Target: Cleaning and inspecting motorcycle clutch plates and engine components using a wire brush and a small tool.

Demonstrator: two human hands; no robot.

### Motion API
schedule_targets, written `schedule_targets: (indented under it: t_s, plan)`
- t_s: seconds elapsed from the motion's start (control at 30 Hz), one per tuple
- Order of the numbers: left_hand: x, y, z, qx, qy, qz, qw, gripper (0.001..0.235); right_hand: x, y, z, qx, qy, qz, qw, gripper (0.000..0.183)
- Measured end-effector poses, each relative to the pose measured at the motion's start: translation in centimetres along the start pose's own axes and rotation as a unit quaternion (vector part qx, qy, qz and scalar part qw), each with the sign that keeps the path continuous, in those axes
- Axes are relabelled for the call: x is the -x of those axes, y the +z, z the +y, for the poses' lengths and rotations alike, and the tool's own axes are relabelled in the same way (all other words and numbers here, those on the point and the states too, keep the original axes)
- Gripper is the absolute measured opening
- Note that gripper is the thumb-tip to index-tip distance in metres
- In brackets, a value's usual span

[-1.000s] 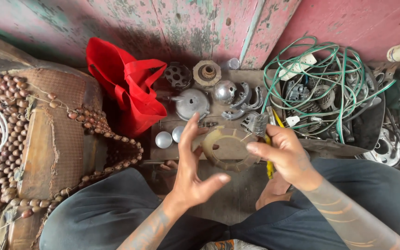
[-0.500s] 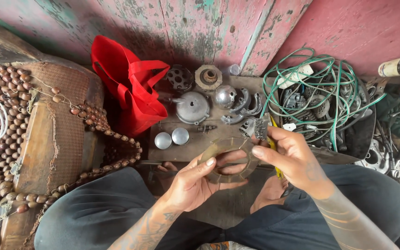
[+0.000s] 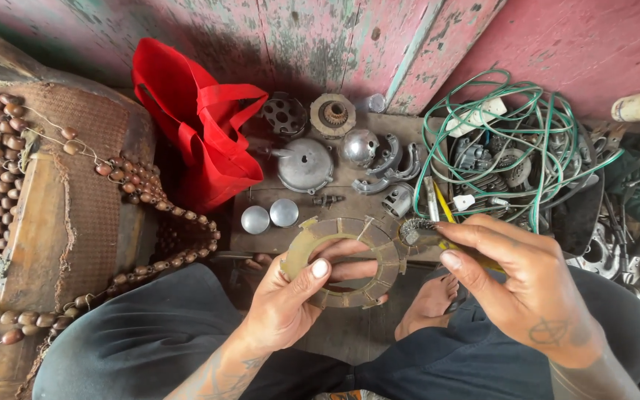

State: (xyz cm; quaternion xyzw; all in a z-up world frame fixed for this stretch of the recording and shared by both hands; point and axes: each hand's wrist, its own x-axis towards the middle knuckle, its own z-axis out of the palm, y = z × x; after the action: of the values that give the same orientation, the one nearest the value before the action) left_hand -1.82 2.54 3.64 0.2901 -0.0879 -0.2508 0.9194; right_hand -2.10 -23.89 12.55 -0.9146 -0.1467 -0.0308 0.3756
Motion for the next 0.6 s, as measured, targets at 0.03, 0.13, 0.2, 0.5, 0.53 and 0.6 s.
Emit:
schedule_targets:
  t_s: [0.03,0.13,0.2,0.5,0.53,0.6]
  plan:
    - [0.0,-0.1,0.1,0.000,0.000,0.002,1.000,0.047,-0.2,0.0,-0.2,-0.002,0.000,-0.002,1.000,0.030]
    - [-0.4,-0.7,0.0,-0.101,-0.029,0.044,0.993,0.056,-0.6,0.2,-0.6,0.010,-0.006,0.009,1.000,0.028]
    - [-0.6,-1.4,-0.7,-0.090,-0.011,0.065,0.994,0.053,-0.8,0.3,-0.6,0.016,-0.017,0.016,1.000,0.025]
    - [-1.0,0.3,0.1,-0.166,-0.041,0.104,0.980,0.053,-0.8,1.7,-0.7,0.120,-0.124,0.056,0.983,0.026]
    - [-1.0,0.4,0.3,-0.166,-0.041,0.104,0.980,0.053,-0.7,1.8,-0.6,0.120,-0.124,0.055,0.983,0.026]
    - [-0.9,0.7,0.7,-0.204,-0.027,0.092,0.974,0.049,-0.6,2.0,-0.6,0.149,-0.152,0.065,0.975,0.025]
